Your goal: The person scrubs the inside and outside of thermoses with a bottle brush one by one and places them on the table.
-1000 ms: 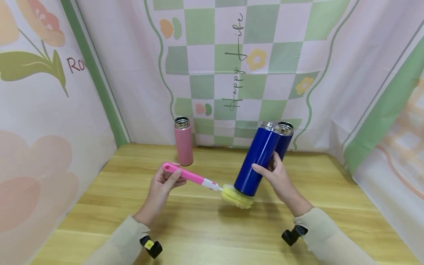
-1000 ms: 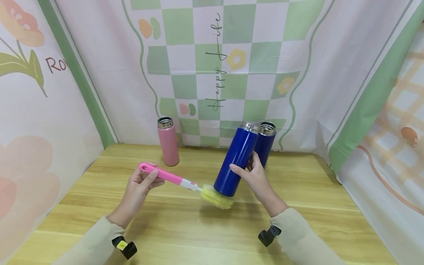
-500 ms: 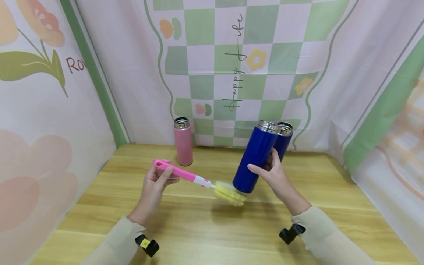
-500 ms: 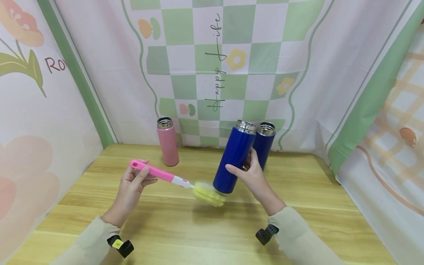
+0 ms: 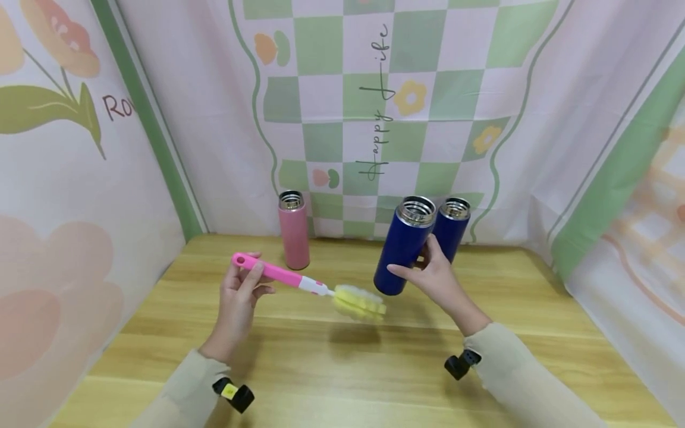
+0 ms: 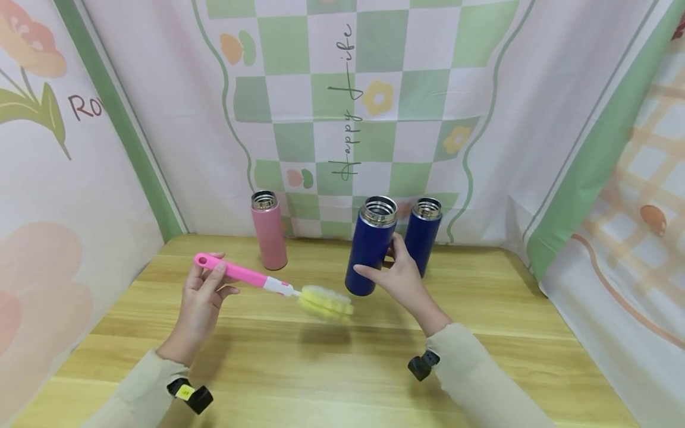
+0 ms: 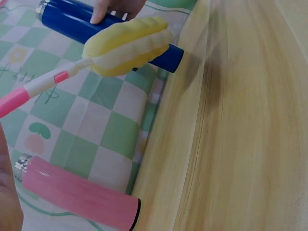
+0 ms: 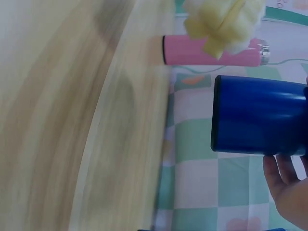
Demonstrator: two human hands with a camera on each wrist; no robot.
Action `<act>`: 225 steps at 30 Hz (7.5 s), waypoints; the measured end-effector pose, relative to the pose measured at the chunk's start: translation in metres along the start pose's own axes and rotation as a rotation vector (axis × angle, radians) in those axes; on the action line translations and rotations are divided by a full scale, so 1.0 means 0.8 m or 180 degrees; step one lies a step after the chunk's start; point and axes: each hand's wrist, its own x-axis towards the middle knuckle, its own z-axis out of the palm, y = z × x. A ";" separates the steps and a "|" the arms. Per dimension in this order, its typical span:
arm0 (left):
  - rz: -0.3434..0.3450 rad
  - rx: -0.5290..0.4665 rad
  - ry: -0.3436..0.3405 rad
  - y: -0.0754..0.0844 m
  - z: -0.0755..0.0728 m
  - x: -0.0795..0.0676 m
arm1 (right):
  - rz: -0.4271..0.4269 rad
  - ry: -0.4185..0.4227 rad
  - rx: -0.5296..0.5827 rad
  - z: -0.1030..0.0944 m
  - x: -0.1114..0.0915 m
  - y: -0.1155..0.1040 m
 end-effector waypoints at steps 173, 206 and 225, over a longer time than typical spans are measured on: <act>0.0206 -0.0534 0.1227 0.061 -0.075 -0.002 | 0.0499 -0.0319 -0.0007 0.263 0.167 -0.012; 0.0439 -0.0894 0.1227 0.077 -0.067 0.008 | 0.0154 -0.1000 -0.0527 0.152 0.132 -0.023; 0.0673 -0.0943 0.1147 0.079 -0.059 0.014 | -0.0562 -0.1110 -0.1240 0.085 0.087 -0.005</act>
